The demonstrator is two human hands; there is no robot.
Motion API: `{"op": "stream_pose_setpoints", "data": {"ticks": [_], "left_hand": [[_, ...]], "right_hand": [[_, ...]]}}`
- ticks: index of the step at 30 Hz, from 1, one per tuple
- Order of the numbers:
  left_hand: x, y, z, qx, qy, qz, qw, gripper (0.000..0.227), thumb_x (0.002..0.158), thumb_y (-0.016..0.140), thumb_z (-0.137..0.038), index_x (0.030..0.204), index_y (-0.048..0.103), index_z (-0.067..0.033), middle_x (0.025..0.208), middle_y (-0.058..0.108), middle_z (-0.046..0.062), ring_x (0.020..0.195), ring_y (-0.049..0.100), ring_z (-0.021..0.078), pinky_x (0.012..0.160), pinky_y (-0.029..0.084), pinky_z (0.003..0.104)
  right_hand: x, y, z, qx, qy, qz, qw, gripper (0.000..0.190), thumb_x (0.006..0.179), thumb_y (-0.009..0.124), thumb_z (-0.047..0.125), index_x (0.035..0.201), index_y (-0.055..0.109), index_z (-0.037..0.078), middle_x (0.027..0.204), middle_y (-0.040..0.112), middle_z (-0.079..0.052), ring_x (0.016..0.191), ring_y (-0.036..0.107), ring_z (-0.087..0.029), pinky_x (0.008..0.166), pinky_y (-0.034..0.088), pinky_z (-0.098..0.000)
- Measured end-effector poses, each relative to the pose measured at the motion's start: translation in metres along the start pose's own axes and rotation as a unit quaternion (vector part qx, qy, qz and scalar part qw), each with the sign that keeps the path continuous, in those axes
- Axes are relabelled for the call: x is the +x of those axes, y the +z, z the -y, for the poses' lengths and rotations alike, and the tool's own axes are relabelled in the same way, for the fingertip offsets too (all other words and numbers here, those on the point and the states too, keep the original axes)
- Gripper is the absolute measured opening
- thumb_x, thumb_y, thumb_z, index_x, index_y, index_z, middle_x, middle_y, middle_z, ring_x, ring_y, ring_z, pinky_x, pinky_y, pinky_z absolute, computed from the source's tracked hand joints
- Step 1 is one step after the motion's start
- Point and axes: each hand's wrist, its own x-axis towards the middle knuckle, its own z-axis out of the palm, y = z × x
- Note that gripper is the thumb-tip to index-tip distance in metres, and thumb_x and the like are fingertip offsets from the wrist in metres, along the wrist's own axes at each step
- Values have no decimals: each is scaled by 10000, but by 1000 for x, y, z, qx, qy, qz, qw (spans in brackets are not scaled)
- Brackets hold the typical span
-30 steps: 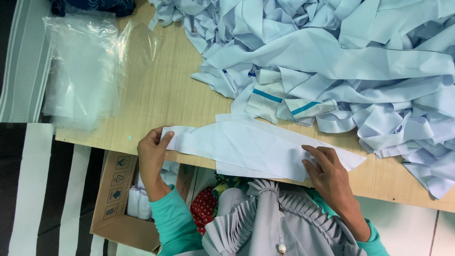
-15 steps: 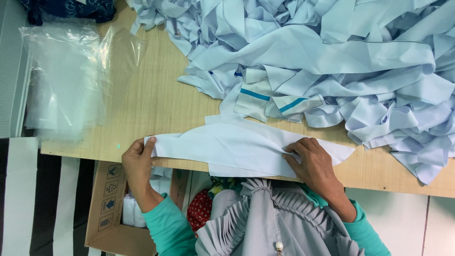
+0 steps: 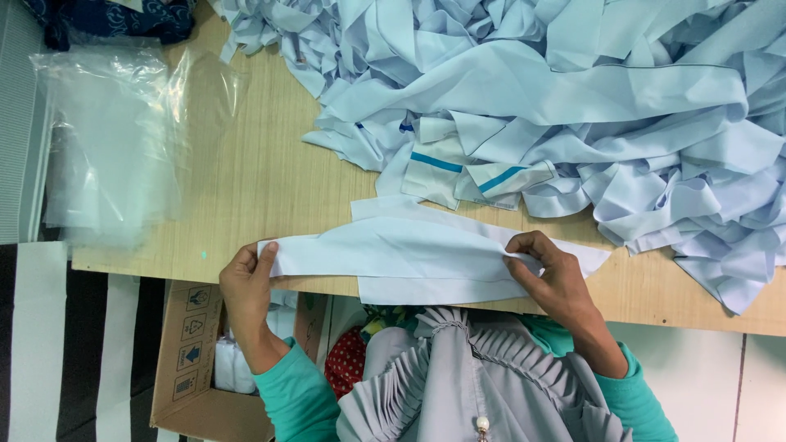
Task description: The person folds individual strips of white fabric by hand, rolls them into bundles, and places them into plastic bags before storing the bags in a cardboard box.
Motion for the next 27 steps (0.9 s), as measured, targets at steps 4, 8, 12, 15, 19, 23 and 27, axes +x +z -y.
{"op": "stream_pose_setpoints", "data": {"ticks": [4, 8, 12, 15, 19, 23, 27], "left_hand": [[-2, 5, 1, -26, -10, 12, 1000, 232, 1027, 723, -262, 1114, 757, -49, 884, 740, 123, 782, 619, 160, 664, 578, 345], [-1, 6, 6, -31, -10, 16, 999, 256, 1028, 718, -264, 1119, 752, -27, 871, 738, 163, 747, 643, 178, 634, 601, 346], [-3, 10, 6, 12, -1, 8, 1000, 269, 1038, 705, -255, 1162, 741, -19, 956, 740, 193, 835, 654, 217, 686, 600, 406], [-29, 18, -36, 94, 72, -36, 992, 337, 982, 742, -172, 1250, 682, 23, 1144, 631, 244, 1045, 584, 369, 870, 508, 538], [-52, 53, -41, 157, 321, 11, 934, 587, 865, 838, -232, 1379, 598, -82, 1373, 486, 219, 1225, 546, 427, 1020, 472, 581], [-90, 116, -54, 118, 390, 186, 894, 703, 844, 837, -288, 1464, 535, -149, 1439, 498, 186, 1350, 485, 375, 1096, 406, 536], [-101, 162, -47, 122, 478, 153, 856, 620, 915, 752, -175, 1483, 507, -123, 1327, 575, 121, 1177, 610, 293, 913, 523, 431]], "right_hand": [[1, -3, 9, 34, 15, -7, 999, 319, 920, 689, 35, 1236, 691, 75, 887, 734, -228, 855, 711, -363, 823, 554, -491], [2, -1, 22, 23, 11, -8, 1000, 350, 931, 680, 24, 1278, 676, 68, 899, 736, -233, 850, 720, -358, 818, 557, -483], [6, -7, 17, 74, 22, 1, 997, 386, 935, 680, 45, 1320, 653, 67, 920, 734, -232, 882, 712, -342, 840, 558, -489], [10, -8, 8, 145, 35, 0, 989, 420, 921, 689, 40, 1338, 640, 42, 930, 732, -218, 869, 693, -290, 802, 573, -451], [11, 0, 1, 229, 40, -14, 972, 476, 887, 716, 14, 1352, 620, 4, 949, 727, -204, 840, 682, -239, 746, 593, -388], [15, 14, 26, 253, 19, 2, 967, 488, 877, 727, 15, 1352, 614, -1, 951, 727, -192, 829, 688, -222, 718, 605, -370], [14, 28, 48, 274, -25, 36, 961, 450, 893, 717, 5, 1336, 634, 2, 982, 755, -194, 857, 706, -204, 734, 616, -365]]}}
